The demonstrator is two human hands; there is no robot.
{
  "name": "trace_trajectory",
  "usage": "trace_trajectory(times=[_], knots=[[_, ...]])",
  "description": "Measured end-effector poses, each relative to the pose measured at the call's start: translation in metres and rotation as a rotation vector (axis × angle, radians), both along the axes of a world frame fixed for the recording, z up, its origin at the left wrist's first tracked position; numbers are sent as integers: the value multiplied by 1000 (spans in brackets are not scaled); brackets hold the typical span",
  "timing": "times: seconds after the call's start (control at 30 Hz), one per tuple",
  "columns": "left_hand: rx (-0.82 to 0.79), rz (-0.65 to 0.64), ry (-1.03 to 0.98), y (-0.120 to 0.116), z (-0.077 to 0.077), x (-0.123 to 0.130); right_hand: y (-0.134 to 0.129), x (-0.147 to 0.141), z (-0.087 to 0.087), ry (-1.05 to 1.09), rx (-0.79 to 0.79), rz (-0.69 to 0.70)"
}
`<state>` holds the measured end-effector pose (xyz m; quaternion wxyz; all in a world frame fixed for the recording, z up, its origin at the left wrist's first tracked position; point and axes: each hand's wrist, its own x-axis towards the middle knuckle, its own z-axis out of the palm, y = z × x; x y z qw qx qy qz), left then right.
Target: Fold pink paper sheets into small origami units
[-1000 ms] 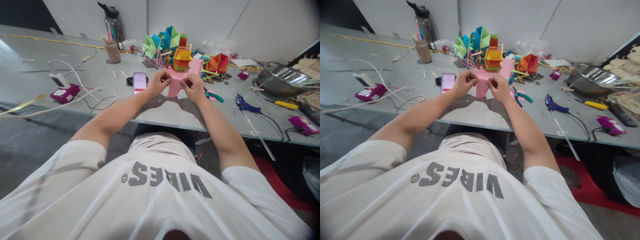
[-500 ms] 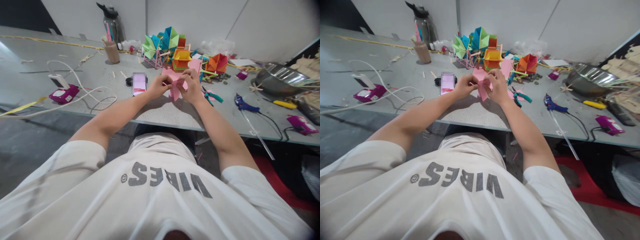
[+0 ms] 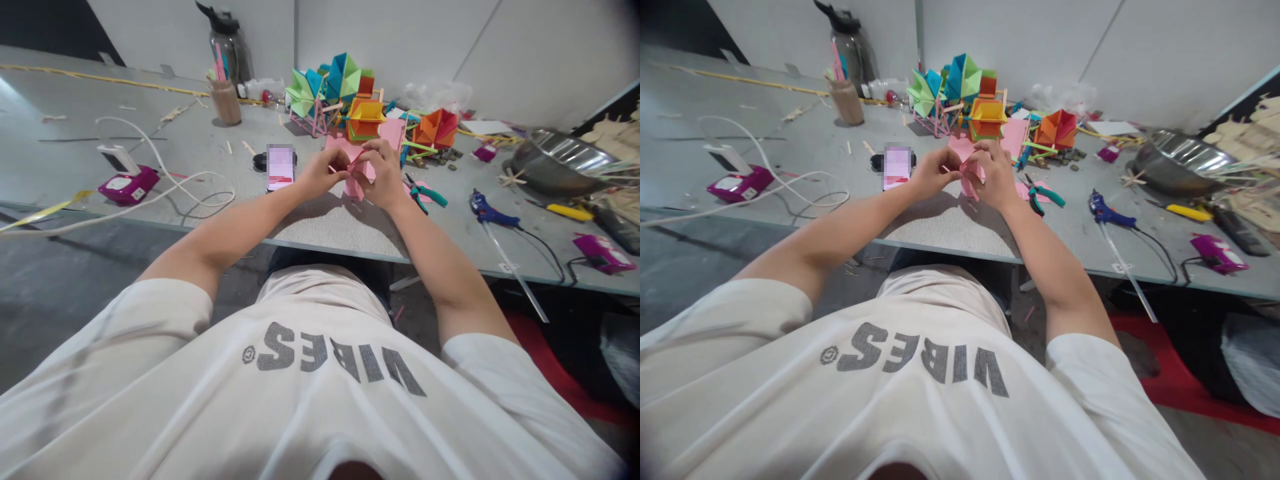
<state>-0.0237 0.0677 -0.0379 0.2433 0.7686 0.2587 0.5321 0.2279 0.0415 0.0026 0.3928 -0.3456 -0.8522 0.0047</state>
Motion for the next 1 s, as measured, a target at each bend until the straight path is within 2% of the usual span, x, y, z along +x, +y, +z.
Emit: trace_trajectory(times=[0.13,0.23,0.47,0.73,0.87,1.0], knots=[[-12,-9,-2,-1,0,0,-4,-3,4,19,6,30],[-5,-3,6,-5,2,1,2,0,0,33,38,40],[155,45,129,-10,8,-3,21,9,-12,55,27,91],[230,102,198,-4,9,-11,9,0,-5,42,-57,101],[191,107,221,1,6,-9,6,-1,-5,25,-30,91],[41,155,258,-5,5,-4,12,1,-12,6,4,119]])
